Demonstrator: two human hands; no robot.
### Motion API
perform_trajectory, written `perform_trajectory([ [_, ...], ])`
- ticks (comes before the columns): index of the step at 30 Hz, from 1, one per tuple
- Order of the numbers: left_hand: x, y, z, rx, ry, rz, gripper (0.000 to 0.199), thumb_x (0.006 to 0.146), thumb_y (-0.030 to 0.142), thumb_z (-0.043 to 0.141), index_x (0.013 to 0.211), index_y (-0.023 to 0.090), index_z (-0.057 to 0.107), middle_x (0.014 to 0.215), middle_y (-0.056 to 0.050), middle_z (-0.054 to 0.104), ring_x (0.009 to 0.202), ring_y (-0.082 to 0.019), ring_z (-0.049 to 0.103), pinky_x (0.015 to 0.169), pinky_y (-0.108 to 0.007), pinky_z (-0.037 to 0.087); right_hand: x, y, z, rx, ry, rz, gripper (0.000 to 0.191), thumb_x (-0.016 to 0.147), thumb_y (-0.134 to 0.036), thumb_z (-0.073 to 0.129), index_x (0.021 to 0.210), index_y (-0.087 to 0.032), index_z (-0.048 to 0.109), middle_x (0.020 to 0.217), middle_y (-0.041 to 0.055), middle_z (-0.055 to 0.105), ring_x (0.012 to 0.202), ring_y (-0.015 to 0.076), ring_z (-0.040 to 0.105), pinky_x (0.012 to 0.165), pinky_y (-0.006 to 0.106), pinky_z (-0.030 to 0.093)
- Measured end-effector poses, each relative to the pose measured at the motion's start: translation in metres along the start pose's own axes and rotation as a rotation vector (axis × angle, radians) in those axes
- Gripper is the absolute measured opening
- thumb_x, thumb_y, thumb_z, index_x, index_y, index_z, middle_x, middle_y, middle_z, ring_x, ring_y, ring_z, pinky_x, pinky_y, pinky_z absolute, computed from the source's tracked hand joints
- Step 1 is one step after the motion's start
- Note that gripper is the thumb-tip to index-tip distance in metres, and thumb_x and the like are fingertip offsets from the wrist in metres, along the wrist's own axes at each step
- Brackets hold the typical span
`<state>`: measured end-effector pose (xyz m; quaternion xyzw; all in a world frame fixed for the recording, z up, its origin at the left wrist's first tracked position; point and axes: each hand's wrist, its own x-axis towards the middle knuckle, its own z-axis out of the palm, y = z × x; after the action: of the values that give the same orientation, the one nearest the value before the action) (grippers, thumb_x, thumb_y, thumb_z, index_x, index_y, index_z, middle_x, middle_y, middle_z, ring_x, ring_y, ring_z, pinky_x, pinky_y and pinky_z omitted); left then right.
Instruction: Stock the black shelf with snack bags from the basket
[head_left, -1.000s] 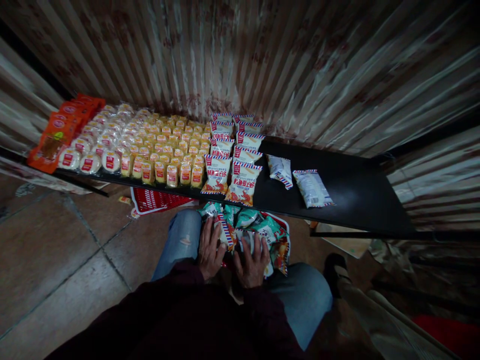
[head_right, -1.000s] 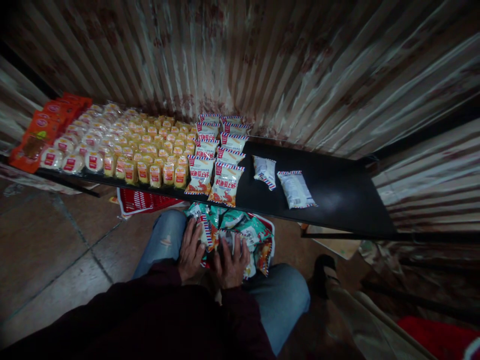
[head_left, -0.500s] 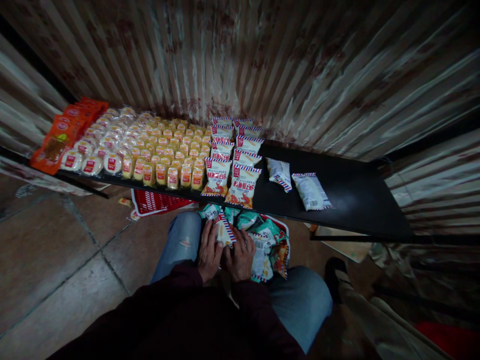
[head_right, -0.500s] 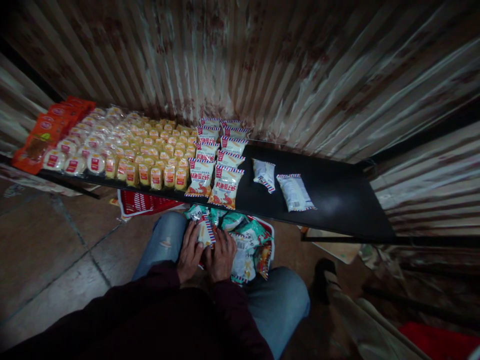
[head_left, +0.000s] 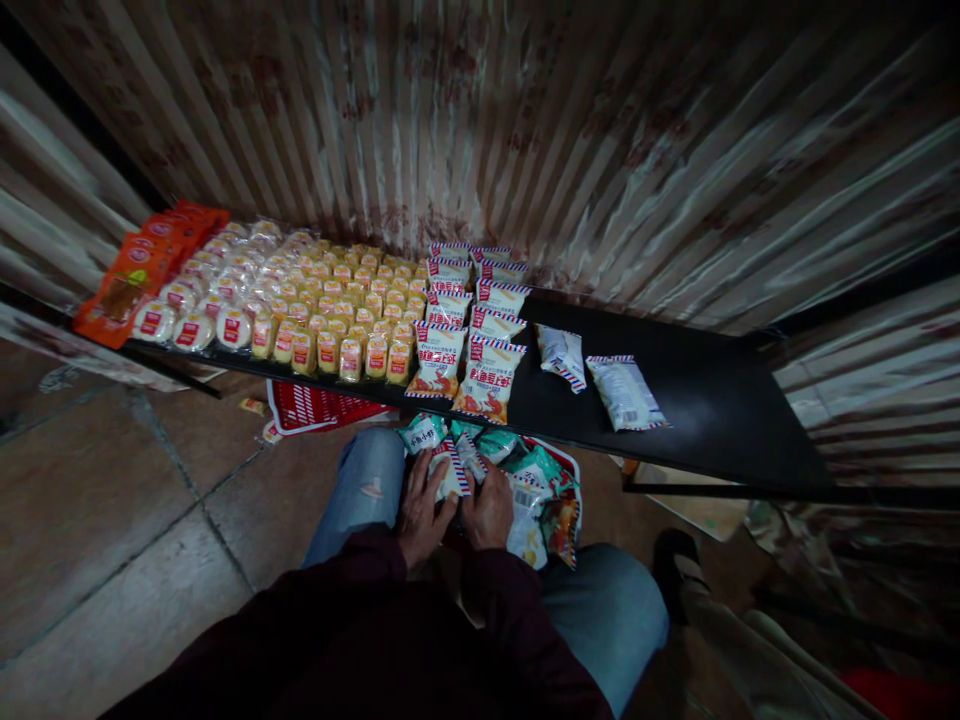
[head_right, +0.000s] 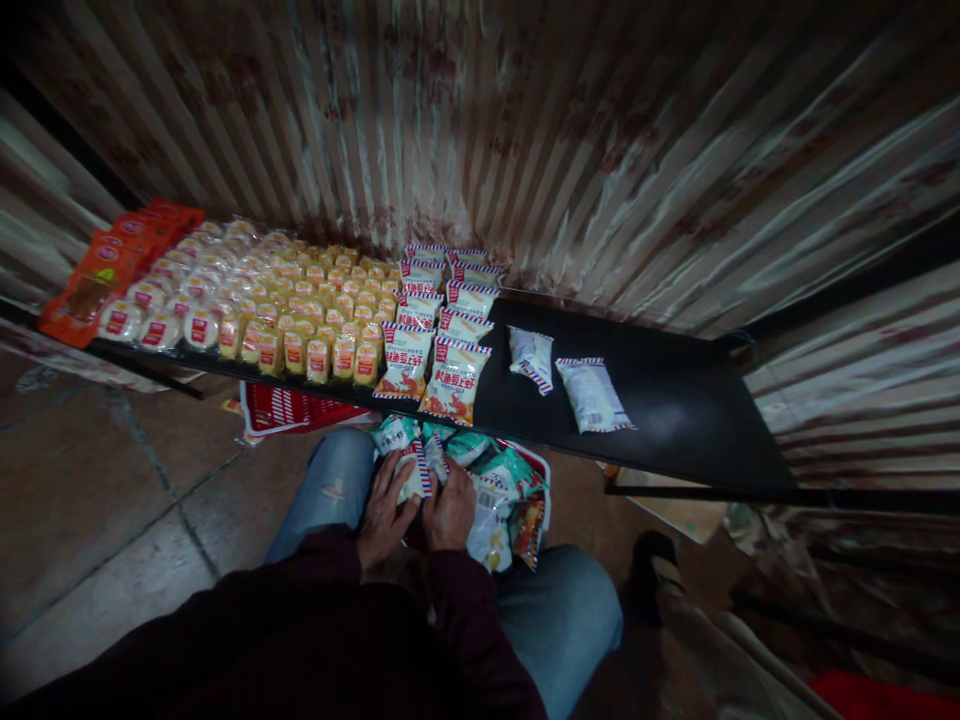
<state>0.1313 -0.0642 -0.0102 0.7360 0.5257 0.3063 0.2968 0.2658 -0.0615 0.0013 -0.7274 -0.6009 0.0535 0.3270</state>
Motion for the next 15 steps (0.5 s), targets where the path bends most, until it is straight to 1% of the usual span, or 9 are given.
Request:
perform_trajectory([
  [3, 0.0, 0.002, -0.002, -0.015, 0.003, -0.009, 0.052, 0.095, 0.036, 0.039, 0.143, 0.017, 0.035, 0.155, -0.014, 0.025, 0.145, -0.026, 0.019, 0.115, -0.049, 0.029, 0.0, 0.0, -0.006, 0.012, 0.018, -0.058, 0.041, 0.092, -0.035, 0.045, 0.125, -0.012, 0.052, 0.115, 0.0164, 0.062, 0.107, 0.0271, 0.055, 0.093, 0.047, 0.046],
  [5, -0.001, 0.005, -0.005, -0.028, 0.011, -0.009, 0.053, 0.095, 0.036, 0.039, 0.145, 0.018, 0.032, 0.156, -0.013, 0.022, 0.145, -0.026, 0.018, 0.115, -0.049, 0.028, -0.001, -0.004, -0.015, 0.037, 0.05, -0.106, 0.047, 0.09, -0.032, 0.047, 0.133, -0.013, 0.045, 0.127, 0.0178, 0.055, 0.118, 0.0282, 0.05, 0.096, 0.05, 0.044],
  [7, -0.002, 0.009, -0.008, -0.044, 0.019, 0.007, 0.054, 0.095, 0.038, 0.038, 0.146, 0.02, 0.03, 0.157, -0.012, 0.02, 0.145, -0.026, 0.017, 0.115, -0.05, 0.028, -0.003, -0.009, -0.024, 0.055, 0.07, -0.162, 0.05, 0.088, -0.027, 0.047, 0.137, -0.016, 0.042, 0.137, 0.0176, 0.046, 0.127, 0.0293, 0.043, 0.1, 0.053, 0.041],
  [9, -0.003, 0.012, -0.011, -0.07, 0.025, 0.028, 0.055, 0.096, 0.038, 0.037, 0.147, 0.021, 0.028, 0.157, -0.011, 0.019, 0.145, -0.026, 0.018, 0.116, -0.049, 0.028, -0.007, -0.015, -0.03, 0.078, 0.044, -0.242, 0.046, 0.087, -0.021, 0.045, 0.133, -0.02, 0.047, 0.141, 0.0144, 0.043, 0.13, 0.0288, 0.04, 0.101, 0.054, 0.039],
  [11, -0.004, 0.014, -0.013, -0.1, 0.04, 0.023, 0.054, 0.097, 0.037, 0.033, 0.148, 0.021, 0.027, 0.157, -0.011, 0.019, 0.145, -0.025, 0.02, 0.115, -0.048, 0.029, -0.01, -0.018, -0.029, 0.108, 0.003, -0.296, 0.04, 0.087, -0.017, 0.044, 0.125, -0.022, 0.054, 0.141, 0.012, 0.044, 0.129, 0.0272, 0.042, 0.101, 0.052, 0.042],
  [13, -0.005, 0.014, -0.013, -0.125, 0.056, 0.01, 0.051, 0.098, 0.035, 0.03, 0.148, 0.021, 0.027, 0.157, -0.01, 0.019, 0.145, -0.024, 0.02, 0.116, -0.047, 0.029, -0.011, -0.019, -0.024, 0.131, -0.021, -0.28, 0.037, 0.087, -0.016, 0.043, 0.121, -0.022, 0.057, 0.14, 0.0121, 0.046, 0.126, 0.0258, 0.046, 0.099, 0.049, 0.045],
  [15, -0.005, 0.013, -0.013, -0.142, 0.075, 0.004, 0.049, 0.099, 0.032, 0.027, 0.147, 0.022, 0.028, 0.158, -0.008, 0.018, 0.145, -0.022, 0.019, 0.117, -0.046, 0.028, -0.009, -0.016, -0.018, 0.145, -0.018, -0.222, 0.036, 0.087, -0.018, 0.044, 0.12, -0.02, 0.058, 0.138, 0.0132, 0.048, 0.124, 0.0255, 0.049, 0.098, 0.048, 0.047],
])
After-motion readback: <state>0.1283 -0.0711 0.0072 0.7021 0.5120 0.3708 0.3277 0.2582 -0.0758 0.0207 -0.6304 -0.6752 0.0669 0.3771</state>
